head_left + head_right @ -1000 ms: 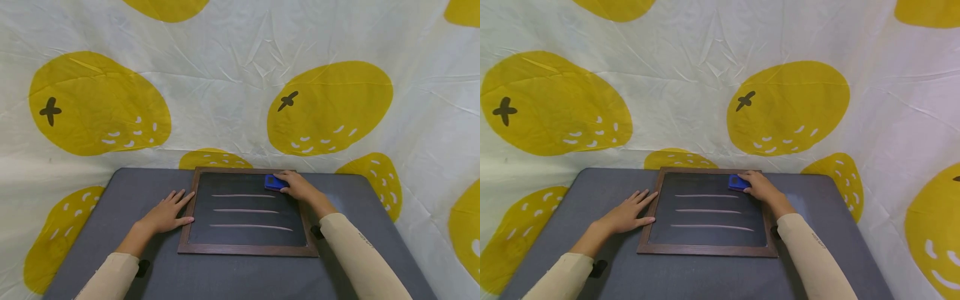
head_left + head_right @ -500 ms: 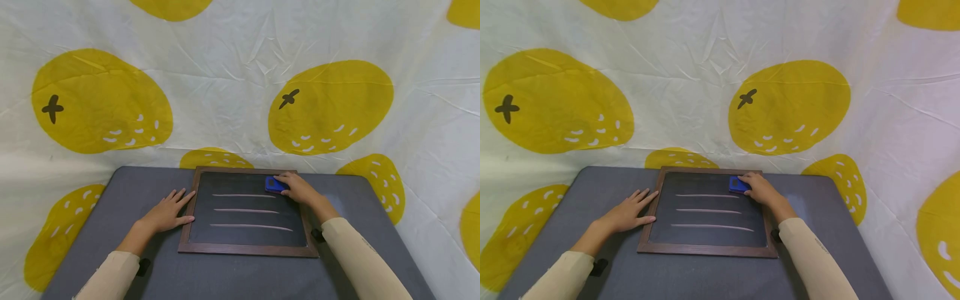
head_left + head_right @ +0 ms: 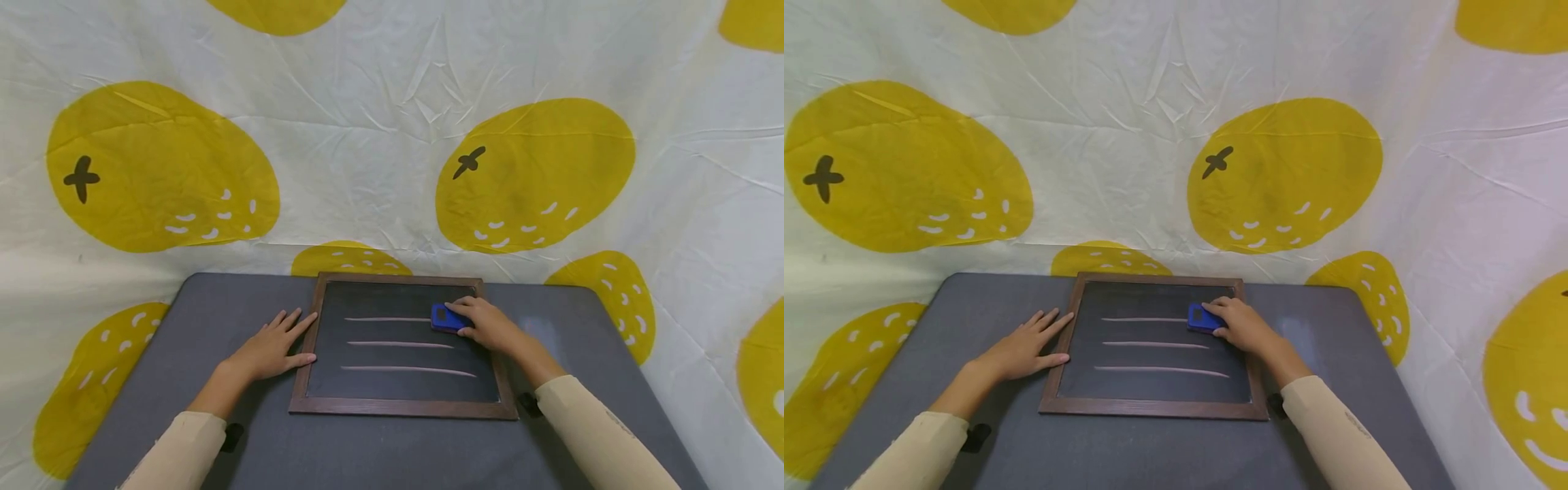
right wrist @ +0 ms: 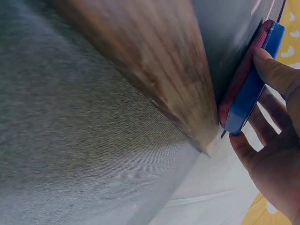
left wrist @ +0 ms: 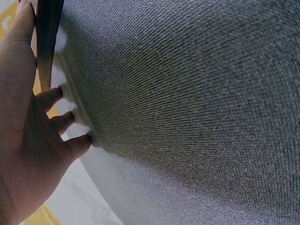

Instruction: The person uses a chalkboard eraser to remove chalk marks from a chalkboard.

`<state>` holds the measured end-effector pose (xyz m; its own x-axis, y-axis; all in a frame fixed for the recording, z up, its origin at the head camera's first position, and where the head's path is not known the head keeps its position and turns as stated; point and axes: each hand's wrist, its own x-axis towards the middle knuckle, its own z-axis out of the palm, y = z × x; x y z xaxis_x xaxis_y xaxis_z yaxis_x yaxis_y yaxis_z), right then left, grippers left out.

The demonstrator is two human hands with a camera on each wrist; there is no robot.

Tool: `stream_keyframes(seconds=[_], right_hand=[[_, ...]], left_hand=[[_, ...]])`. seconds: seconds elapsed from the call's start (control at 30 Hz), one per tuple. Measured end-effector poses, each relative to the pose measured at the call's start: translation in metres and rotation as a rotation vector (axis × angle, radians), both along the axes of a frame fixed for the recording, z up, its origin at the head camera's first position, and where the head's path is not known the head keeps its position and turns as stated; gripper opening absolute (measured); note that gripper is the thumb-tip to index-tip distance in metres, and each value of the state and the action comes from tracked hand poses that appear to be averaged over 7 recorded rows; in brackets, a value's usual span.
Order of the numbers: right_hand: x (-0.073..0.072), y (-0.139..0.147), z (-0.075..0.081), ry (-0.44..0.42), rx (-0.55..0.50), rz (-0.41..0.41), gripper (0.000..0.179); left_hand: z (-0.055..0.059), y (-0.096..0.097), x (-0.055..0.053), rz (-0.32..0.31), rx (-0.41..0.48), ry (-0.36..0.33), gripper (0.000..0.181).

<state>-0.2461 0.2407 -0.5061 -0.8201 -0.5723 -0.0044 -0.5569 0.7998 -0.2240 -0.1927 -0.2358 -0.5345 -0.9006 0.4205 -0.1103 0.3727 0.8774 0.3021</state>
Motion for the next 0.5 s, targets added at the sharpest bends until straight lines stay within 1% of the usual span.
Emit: stream_keyframes(seconds=[0.17, 0.33, 0.5], right_hand=[[0.0046, 0.0010, -0.0015, 0.026, 0.006, 0.005, 0.062], [0.0036, 0.0012, -0.0029, 0.035, -0.006, 0.012, 0.061], [0.0022, -0.0036, -0.0005, 0.031, -0.002, 0.022, 0.061]], left_hand=[[-0.0014, 0.0003, -0.0006, 0.000, -0.003, 0.001, 0.090], [0.0001, 0.0013, -0.0005, 0.001, 0.000, -0.006, 0.090], [0.0009, 0.0009, -0.0005, 0.001, -0.001, -0.005, 0.089]])
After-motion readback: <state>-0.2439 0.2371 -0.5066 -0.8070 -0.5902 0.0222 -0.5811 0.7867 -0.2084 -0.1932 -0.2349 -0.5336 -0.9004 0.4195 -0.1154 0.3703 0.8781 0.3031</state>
